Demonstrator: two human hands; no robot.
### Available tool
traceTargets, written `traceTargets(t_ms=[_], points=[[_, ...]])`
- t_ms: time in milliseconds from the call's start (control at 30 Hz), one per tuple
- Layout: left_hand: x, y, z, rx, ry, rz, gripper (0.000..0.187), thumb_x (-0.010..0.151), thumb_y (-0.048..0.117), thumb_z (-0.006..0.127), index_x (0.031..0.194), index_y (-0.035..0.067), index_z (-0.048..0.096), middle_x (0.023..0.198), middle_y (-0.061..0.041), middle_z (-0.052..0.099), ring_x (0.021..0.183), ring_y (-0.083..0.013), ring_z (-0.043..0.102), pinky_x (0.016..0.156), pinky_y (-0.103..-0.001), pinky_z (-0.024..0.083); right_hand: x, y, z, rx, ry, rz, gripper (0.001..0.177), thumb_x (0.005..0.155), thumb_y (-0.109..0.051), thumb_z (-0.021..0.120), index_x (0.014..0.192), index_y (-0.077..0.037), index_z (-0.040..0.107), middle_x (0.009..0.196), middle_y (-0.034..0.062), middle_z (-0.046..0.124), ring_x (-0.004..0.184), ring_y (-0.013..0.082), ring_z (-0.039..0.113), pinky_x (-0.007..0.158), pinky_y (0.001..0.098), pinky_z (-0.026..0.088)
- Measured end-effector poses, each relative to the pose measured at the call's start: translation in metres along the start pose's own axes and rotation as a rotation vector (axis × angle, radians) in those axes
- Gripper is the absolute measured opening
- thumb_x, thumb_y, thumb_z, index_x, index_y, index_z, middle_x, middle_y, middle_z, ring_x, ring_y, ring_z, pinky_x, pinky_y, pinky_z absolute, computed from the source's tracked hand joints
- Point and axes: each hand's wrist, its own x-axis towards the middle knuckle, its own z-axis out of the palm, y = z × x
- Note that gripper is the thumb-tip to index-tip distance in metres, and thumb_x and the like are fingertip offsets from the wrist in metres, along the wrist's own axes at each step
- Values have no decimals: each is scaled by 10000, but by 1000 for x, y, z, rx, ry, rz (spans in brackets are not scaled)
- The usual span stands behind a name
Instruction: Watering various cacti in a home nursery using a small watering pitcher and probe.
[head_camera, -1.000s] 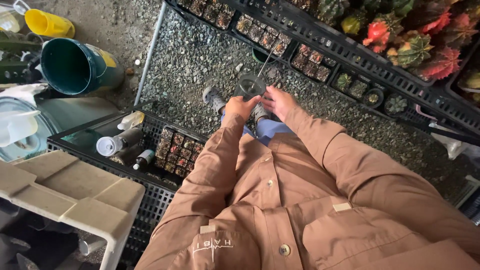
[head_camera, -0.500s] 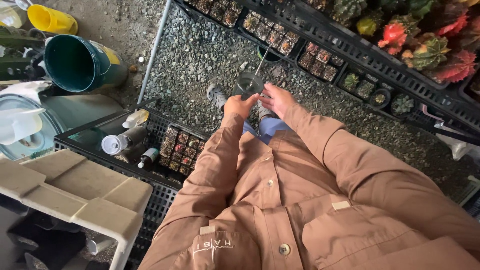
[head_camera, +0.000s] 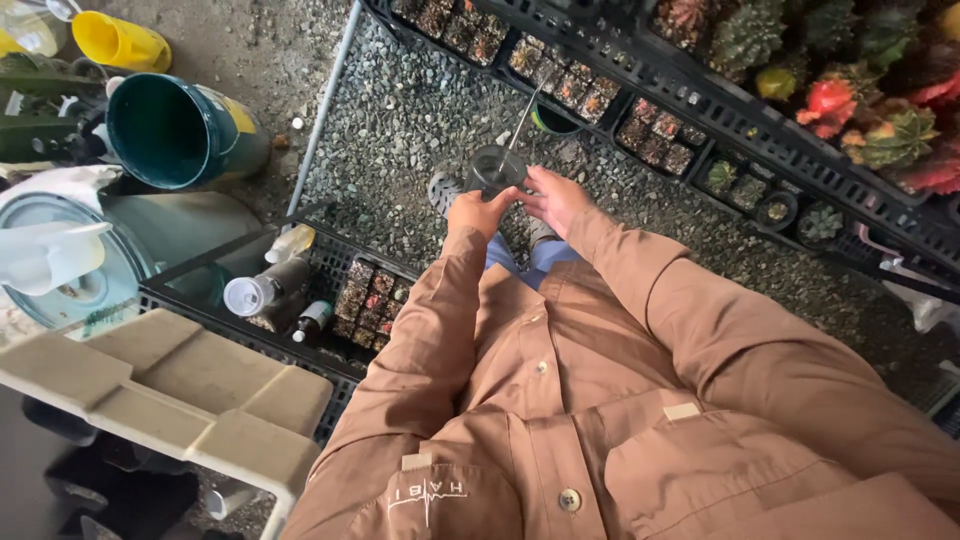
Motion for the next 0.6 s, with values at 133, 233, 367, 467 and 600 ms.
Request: traceTargets(t_ms=[133, 233, 367, 467, 600], points=[[4, 7, -19, -5, -23, -27, 659, 750, 658, 771, 919, 22, 798, 805, -194, 765, 794, -329, 760, 747, -420, 561, 8, -3, 13, -3, 13, -1, 434, 1013, -431, 513, 1354, -167, 564, 1466, 38, 594, 1164, 170, 637, 967, 380, 480], [16, -2, -26, -35, -14, -8, 680, 742, 667, 771, 925, 12, 784, 827, -194, 769, 815, -333, 768, 750, -426, 570, 16, -5, 24, 3, 19, 0, 431, 1014, -419, 542, 1357, -158, 560, 1470, 51, 589, 1151, 180, 634, 974, 387, 480], [27, -7, -40, 11, -18, 33, 680, 766, 682, 748, 952, 28, 789, 861, -200, 766, 863, -355, 754, 785, -436, 562, 26, -5, 38, 41, 8, -15, 422, 1015, -408, 559, 1345, -145, 561, 1466, 65, 586, 1155, 195, 639, 990, 402, 489], [29, -6, -53, 26, -31, 15, 683, 762, 685, 742, 948, 29, 790, 867, -198, 769, 870, -353, 757, 791, -437, 562, 30, -3, 47, 49, 15, -20, 416, 1013, -401, 569, 1337, -140, 564, 1458, 74, 586, 1156, 205, 641, 988, 409, 497], [38, -17, -59, 156, -29, 14, 698, 789, 705, 747, 937, 25, 795, 885, -212, 758, 901, -369, 739, 808, -447, 554, 42, 6, 52, 35, 3, -23, 420, 1015, -405, 576, 1328, -126, 557, 1462, 82, 591, 1166, 203, 634, 982, 409, 493]])
